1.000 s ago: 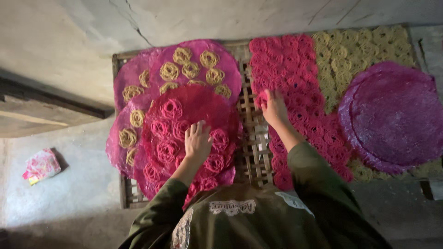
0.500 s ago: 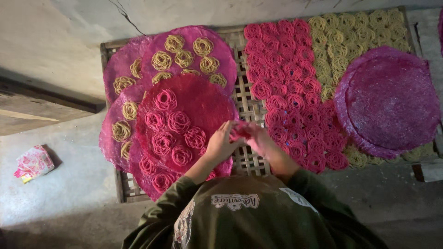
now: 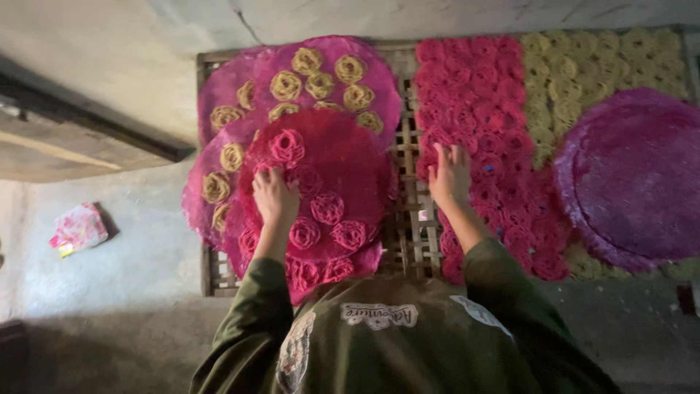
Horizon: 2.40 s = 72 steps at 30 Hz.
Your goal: The person carries a tray of pink noodle nests from a steamer pot to a bamboo drying rack. They peel the noodle nests off a plastic sheet one at a time and arrange them in rows on the bamboo rack alongside yellow noodle nests, occasionally lifting and repositioning the plastic sheet to free more nests.
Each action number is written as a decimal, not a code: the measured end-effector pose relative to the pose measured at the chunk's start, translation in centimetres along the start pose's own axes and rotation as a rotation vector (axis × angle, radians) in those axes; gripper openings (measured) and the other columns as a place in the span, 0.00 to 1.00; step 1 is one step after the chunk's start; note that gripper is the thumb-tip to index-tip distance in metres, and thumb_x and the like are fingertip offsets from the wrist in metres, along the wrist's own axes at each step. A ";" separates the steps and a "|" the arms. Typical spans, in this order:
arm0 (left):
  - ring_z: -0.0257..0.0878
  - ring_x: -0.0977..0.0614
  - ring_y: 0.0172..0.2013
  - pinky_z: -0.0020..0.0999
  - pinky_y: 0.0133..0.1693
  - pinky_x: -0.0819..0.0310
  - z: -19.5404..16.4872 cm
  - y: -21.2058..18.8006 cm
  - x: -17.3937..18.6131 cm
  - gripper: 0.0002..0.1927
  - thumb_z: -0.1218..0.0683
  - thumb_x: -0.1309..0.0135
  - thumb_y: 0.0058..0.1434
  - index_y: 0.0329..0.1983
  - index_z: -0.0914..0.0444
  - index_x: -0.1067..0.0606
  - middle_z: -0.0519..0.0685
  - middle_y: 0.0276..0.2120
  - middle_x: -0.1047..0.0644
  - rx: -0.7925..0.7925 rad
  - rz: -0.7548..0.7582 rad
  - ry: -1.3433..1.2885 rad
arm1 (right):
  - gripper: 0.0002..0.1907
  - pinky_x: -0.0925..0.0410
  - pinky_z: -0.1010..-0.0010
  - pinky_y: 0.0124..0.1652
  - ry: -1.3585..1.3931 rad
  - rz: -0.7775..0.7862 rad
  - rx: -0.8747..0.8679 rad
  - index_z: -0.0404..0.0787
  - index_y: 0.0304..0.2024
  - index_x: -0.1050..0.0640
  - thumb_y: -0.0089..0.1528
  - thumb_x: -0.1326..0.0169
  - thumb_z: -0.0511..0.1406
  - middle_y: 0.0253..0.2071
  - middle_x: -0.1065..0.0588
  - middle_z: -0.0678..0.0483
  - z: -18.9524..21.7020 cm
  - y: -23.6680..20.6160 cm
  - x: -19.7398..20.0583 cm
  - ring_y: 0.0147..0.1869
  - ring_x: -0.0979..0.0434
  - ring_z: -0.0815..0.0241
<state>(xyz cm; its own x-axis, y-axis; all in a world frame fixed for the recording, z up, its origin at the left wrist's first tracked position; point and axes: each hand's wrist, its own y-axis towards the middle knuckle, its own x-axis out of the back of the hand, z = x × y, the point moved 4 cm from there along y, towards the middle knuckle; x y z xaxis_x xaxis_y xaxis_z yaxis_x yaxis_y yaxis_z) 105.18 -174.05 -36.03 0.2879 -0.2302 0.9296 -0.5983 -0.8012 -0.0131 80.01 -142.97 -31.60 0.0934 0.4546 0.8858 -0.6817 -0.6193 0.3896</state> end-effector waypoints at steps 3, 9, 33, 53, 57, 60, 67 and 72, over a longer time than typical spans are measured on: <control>0.56 0.30 0.58 0.52 0.54 0.30 -0.6 1.0 0.4 0.22 0.47 0.37 0.61 0.55 0.57 0.27 0.59 0.55 0.31 -0.074 -0.090 -0.011 | 0.23 0.36 0.46 0.61 0.070 -0.076 0.049 0.41 0.59 0.28 0.62 0.40 0.33 0.53 0.33 0.44 1.7 -0.8 0.5 0.59 0.31 0.41; 0.52 0.29 0.58 0.53 0.60 0.34 -1.3 2.3 0.2 0.13 0.50 0.36 0.56 0.43 0.54 0.24 0.52 0.52 0.27 -0.166 0.067 0.130 | 0.12 0.34 0.53 0.57 0.411 -0.095 0.123 0.39 0.51 0.25 0.69 0.46 0.38 0.51 0.31 0.47 7.0 -4.2 -0.1 0.58 0.29 0.46; 0.43 0.23 0.47 0.39 0.43 0.23 -9.7 -8.3 1.2 0.24 0.47 0.39 0.62 0.59 0.60 0.26 0.51 0.52 0.26 -0.527 0.306 -0.148 | 0.18 0.23 0.64 0.51 1.450 0.325 -0.834 0.38 0.57 0.23 0.64 0.46 0.31 0.50 0.21 0.46 4.6 -8.6 -4.9 0.51 0.18 0.55; 0.39 0.18 0.27 0.34 0.24 0.24 -8.7 -10.2 -1.1 0.14 0.51 0.48 0.69 0.54 0.61 0.32 0.50 0.37 0.20 -0.459 0.669 -0.180 | 0.20 0.29 0.55 0.49 1.275 0.594 -0.707 0.38 0.59 0.22 0.66 0.44 0.39 0.49 0.20 0.47 9.5 -14.2 -4.2 0.45 0.22 0.53; 0.38 0.20 0.29 0.33 0.26 0.25 -11.7 -14.2 2.4 0.23 0.44 0.35 0.60 0.44 0.65 0.29 0.51 0.37 0.23 -0.842 0.258 -0.383 | 0.16 0.28 0.65 0.58 0.719 0.384 -0.165 0.42 0.58 0.21 0.67 0.43 0.35 0.54 0.20 0.52 8.6 -15.6 -3.2 0.54 0.19 0.57; 0.40 0.18 0.35 0.32 0.29 0.19 -10.5 -13.7 2.5 0.17 0.50 0.41 0.65 0.52 0.63 0.27 0.53 0.44 0.23 -0.693 0.303 -0.445 | 0.19 0.29 0.66 0.56 1.147 0.184 -0.552 0.40 0.57 0.23 0.63 0.40 0.31 0.53 0.22 0.51 5.6 -15.6 -2.8 0.56 0.21 0.57; 0.50 0.26 0.52 0.49 0.51 0.30 -7.0 -12.3 0.7 0.23 0.52 0.38 0.58 0.56 0.60 0.27 0.52 0.51 0.28 -0.636 0.287 -0.204 | 0.23 0.29 0.55 0.54 0.370 -0.062 -0.238 0.40 0.57 0.27 0.60 0.43 0.25 0.52 0.24 0.43 4.1 -13.3 1.5 0.57 0.24 0.40; 0.52 0.29 0.52 0.49 0.49 0.31 -5.9 -12.4 -1.0 0.25 0.51 0.37 0.55 0.55 0.61 0.28 0.55 0.51 0.31 -0.684 0.284 -0.065 | 0.29 0.34 0.46 0.51 0.041 -0.104 -0.165 0.38 0.59 0.29 0.55 0.40 0.29 0.50 0.27 0.37 6.8 -13.0 3.5 0.54 0.29 0.35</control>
<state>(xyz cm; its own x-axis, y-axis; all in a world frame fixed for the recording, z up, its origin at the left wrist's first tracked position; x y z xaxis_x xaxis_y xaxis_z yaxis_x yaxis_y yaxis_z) 107.96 -160.62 -34.63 0.0837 -0.4262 0.9008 -0.9822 -0.1879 0.0024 94.15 -137.67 -31.82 0.1425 0.5386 0.8305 -0.7799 -0.4556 0.4293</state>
